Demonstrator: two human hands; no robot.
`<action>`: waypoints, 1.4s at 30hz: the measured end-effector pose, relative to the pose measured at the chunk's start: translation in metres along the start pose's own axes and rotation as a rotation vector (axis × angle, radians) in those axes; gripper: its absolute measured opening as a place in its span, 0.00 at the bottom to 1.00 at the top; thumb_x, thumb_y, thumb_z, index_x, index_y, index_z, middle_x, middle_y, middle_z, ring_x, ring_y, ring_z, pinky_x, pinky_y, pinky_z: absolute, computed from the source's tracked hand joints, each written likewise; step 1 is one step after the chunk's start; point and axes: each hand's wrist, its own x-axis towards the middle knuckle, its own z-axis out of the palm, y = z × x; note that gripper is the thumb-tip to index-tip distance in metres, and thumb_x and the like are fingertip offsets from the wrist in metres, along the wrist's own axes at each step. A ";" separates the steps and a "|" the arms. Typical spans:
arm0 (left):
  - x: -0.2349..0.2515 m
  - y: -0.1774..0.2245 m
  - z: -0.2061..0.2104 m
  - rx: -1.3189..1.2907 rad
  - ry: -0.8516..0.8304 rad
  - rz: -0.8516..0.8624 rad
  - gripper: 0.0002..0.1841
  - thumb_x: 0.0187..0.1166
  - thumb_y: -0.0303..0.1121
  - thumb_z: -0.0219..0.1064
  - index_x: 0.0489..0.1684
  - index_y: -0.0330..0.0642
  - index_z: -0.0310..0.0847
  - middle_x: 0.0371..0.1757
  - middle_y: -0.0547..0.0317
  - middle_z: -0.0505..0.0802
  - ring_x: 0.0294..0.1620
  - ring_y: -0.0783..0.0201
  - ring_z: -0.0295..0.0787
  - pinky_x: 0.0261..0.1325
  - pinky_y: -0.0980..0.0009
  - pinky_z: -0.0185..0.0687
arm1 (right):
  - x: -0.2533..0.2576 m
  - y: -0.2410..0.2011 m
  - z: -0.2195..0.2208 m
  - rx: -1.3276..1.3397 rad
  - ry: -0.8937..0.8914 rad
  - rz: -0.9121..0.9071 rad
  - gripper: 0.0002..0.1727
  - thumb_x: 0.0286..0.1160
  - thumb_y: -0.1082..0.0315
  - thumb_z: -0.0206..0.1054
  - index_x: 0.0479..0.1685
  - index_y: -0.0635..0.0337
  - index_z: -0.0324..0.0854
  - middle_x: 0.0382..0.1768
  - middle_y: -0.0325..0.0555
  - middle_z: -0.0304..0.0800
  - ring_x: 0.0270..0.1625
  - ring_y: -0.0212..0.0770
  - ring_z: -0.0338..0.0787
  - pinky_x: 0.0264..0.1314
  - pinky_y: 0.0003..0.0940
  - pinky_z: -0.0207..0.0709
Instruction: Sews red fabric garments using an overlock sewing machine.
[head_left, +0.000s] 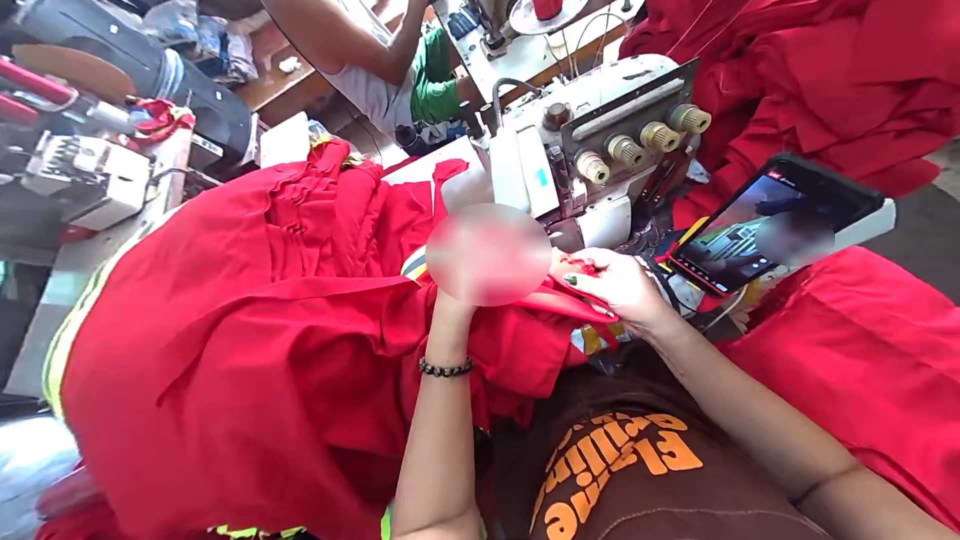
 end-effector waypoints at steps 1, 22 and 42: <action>-0.001 -0.001 0.000 0.035 0.002 -0.012 0.06 0.81 0.30 0.69 0.47 0.45 0.90 0.49 0.63 0.94 0.50 0.73 0.90 0.57 0.68 0.85 | -0.002 0.001 -0.001 -0.006 -0.004 0.021 0.10 0.70 0.75 0.75 0.49 0.63 0.86 0.28 0.41 0.88 0.16 0.25 0.75 0.17 0.19 0.71; -0.008 0.031 0.025 0.053 0.088 -0.294 0.23 0.61 0.24 0.81 0.52 0.43 0.74 0.34 0.53 0.85 0.30 0.57 0.81 0.29 0.58 0.77 | -0.027 0.018 -0.008 -0.311 -0.076 -0.022 0.08 0.77 0.66 0.71 0.42 0.60 0.90 0.31 0.32 0.91 0.34 0.20 0.86 0.41 0.19 0.81; 0.061 0.001 0.035 0.056 0.188 -0.331 0.21 0.58 0.28 0.79 0.50 0.34 0.78 0.42 0.48 0.90 0.47 0.59 0.88 0.54 0.58 0.81 | -0.013 0.016 0.010 -0.163 0.028 -0.063 0.04 0.77 0.73 0.70 0.43 0.63 0.89 0.28 0.37 0.91 0.31 0.27 0.89 0.38 0.25 0.85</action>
